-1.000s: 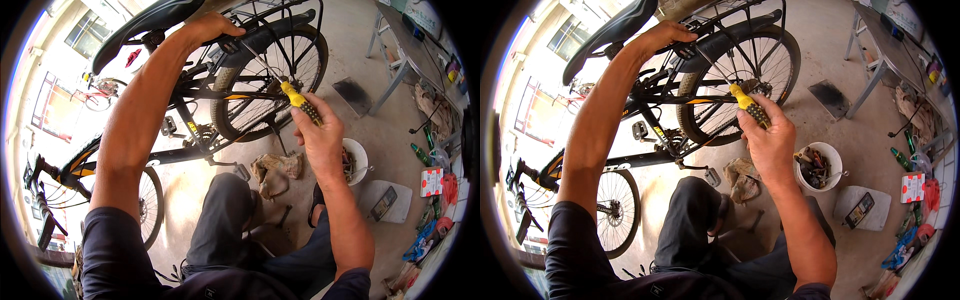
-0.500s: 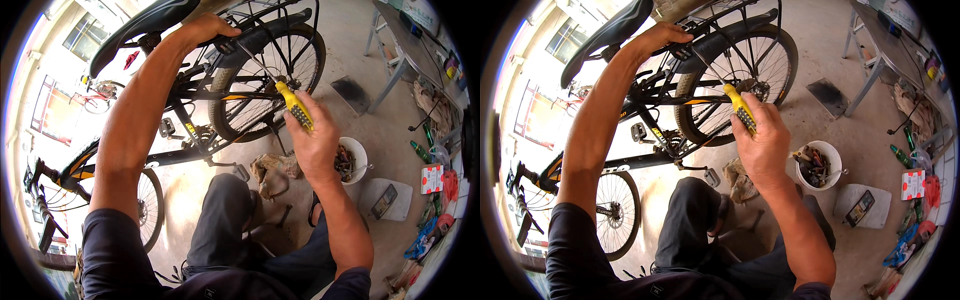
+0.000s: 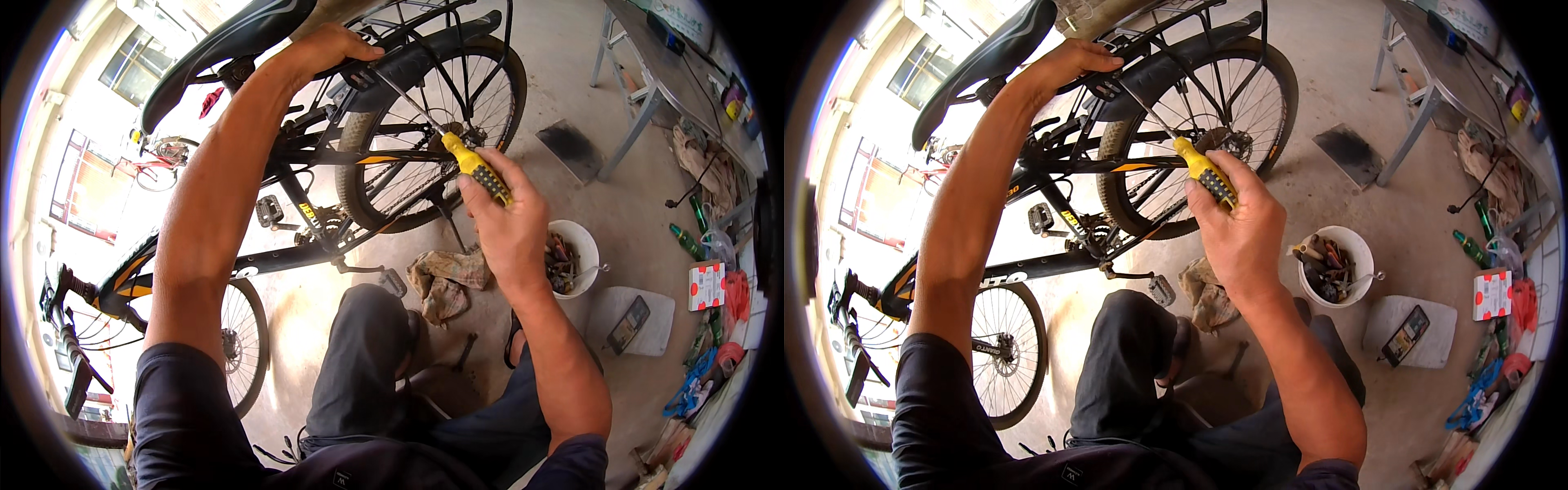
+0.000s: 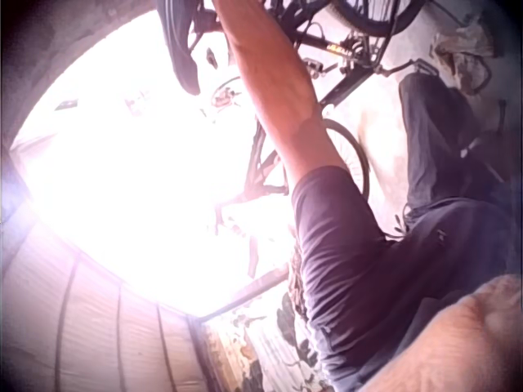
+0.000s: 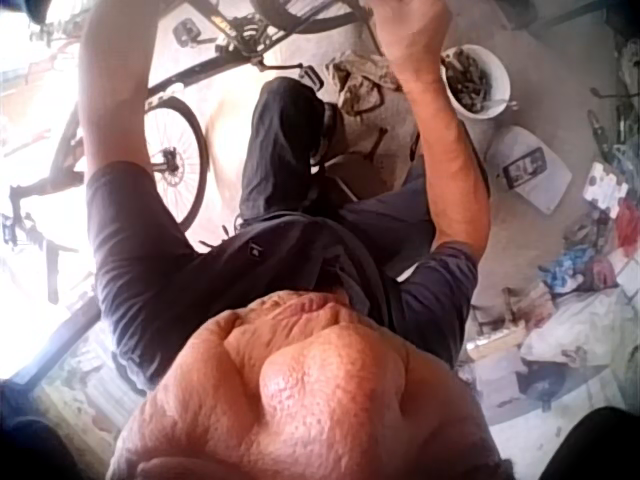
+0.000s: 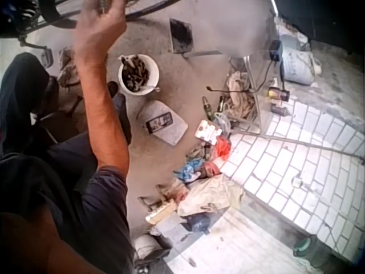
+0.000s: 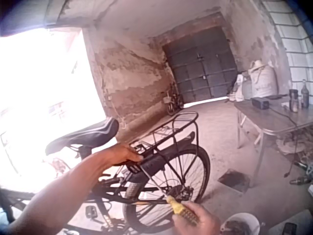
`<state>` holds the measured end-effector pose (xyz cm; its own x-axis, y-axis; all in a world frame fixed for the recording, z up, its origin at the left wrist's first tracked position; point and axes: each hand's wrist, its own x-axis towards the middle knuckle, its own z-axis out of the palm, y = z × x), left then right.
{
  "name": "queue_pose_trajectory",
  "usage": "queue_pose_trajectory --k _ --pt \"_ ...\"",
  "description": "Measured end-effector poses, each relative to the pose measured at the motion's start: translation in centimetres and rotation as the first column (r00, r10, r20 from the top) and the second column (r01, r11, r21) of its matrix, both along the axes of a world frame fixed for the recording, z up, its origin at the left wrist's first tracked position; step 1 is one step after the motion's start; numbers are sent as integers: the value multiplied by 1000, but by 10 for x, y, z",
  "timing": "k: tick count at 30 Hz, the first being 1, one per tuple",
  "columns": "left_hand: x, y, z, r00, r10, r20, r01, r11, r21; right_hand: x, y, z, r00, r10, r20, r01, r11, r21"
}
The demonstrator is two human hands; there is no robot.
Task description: The person uses a yellow screwdriver to tighten screws on the rear mudguard of a bicycle. They work on the attachment points near the rear wheel and the seat post area, adjusting the mudguard's position.
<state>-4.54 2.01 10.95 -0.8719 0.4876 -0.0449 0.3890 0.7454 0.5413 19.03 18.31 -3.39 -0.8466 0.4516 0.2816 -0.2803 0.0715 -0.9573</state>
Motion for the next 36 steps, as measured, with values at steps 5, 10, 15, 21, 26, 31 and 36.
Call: queue_pose_trajectory --k 5,10,15,21,26,31,36 --pt "-4 1 0 999 -29 31 29 1000 0 3 5 13 984 158 77 -116 914 -388" --pt "0 0 0 1000 -15 6 15 1000 -2 4 4 13 981 176 79 -130 906 -403" --pt "0 1 1 999 -29 13 29 1000 8 2 5 12 986 155 60 -117 902 -415" --pt "2 0 1 1000 -15 8 15 1000 5 3 4 12 976 201 79 -152 901 -406" --pt "-1 0 -1 1000 -27 -7 27 1000 9 -1 10 8 956 286 61 -204 801 -563" --pt "-4 -1 -1 999 -21 36 21 1000 3 -2 11 10 932 352 90 -231 765 -601" --pt "-3 0 1 998 -18 65 18 1000 7 -5 24 17 837 547 18 -315 507 -802"
